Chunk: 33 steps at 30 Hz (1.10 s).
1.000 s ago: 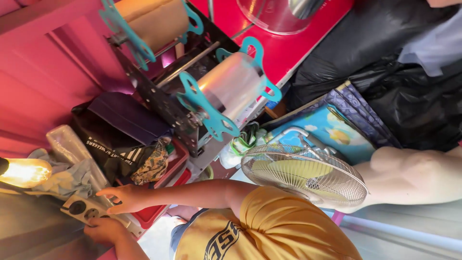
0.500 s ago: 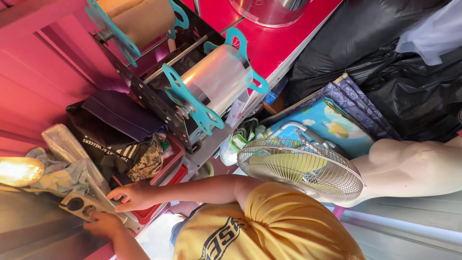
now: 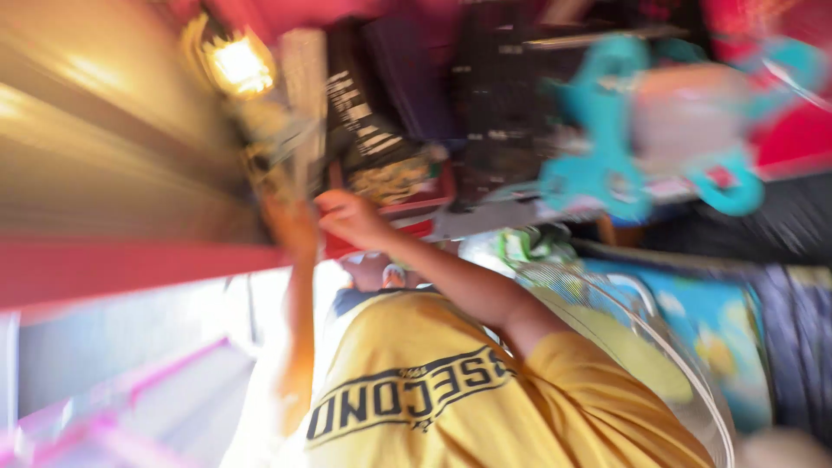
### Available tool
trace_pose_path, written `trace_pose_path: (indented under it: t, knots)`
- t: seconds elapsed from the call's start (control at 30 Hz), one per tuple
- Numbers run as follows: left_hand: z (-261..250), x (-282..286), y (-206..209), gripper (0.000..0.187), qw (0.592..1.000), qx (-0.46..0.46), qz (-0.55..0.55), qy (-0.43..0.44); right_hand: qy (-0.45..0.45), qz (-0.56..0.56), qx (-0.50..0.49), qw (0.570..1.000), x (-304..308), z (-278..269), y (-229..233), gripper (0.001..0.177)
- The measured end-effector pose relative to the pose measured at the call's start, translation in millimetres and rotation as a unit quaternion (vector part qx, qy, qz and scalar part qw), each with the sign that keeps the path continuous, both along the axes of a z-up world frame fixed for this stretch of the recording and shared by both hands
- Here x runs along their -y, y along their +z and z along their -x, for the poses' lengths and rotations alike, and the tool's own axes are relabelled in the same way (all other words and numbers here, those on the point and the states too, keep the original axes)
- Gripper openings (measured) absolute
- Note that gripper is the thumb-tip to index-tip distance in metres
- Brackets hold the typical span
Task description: The person installs a lightbulb into a socket on a pink stall and then plugs in the power cord.
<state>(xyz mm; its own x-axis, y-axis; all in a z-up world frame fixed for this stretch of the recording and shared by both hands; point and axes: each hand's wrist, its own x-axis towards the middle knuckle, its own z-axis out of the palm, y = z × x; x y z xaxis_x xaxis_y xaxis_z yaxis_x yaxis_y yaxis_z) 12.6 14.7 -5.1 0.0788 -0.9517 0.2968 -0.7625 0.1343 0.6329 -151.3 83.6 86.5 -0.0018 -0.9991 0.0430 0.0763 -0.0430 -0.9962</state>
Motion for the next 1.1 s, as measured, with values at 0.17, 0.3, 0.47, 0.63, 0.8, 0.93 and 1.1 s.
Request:
trace_pose_path:
  t: [0.17,0.3,0.47,0.63,0.8,0.93,1.1]
  knots:
    - [-4.6,-79.0,59.9,0.052,0.991,-0.126,-0.014,-0.045,0.048,-0.075,-0.034,0.995,-4.6,8.9,12.3,0.046]
    - [-16.6,-127.4,95.2,0.043,0.965,-0.219,-0.135,-0.055,0.061,-0.089,-0.048,0.993,-4.9,17.1,2.2,0.046]
    - [-30.8,-161.0,65.8,0.033,0.945,-0.294,-0.144,-0.012,0.087,-0.088,-0.064,0.990,-2.3,12.5,2.8,0.044]
    - [-33.1,-166.3,77.0,0.031,0.933,-0.330,-0.141,-0.009,0.108,-0.089,-0.069,0.988,-8.6,4.8,16.7,0.043]
    - [-31.3,-160.7,112.3,0.029,0.914,-0.344,-0.210,-0.045,0.150,-0.071,-0.046,0.985,-22.6,0.3,20.8,0.041]
    - [-29.1,-155.1,119.5,0.026,0.914,-0.344,-0.209,-0.050,0.186,-0.081,-0.057,0.978,-33.8,0.9,41.0,0.037]
    - [-43.0,-155.2,126.2,0.020,0.896,-0.399,-0.179,-0.079,0.245,-0.107,-0.099,0.959,-49.4,-6.4,68.4,0.030]
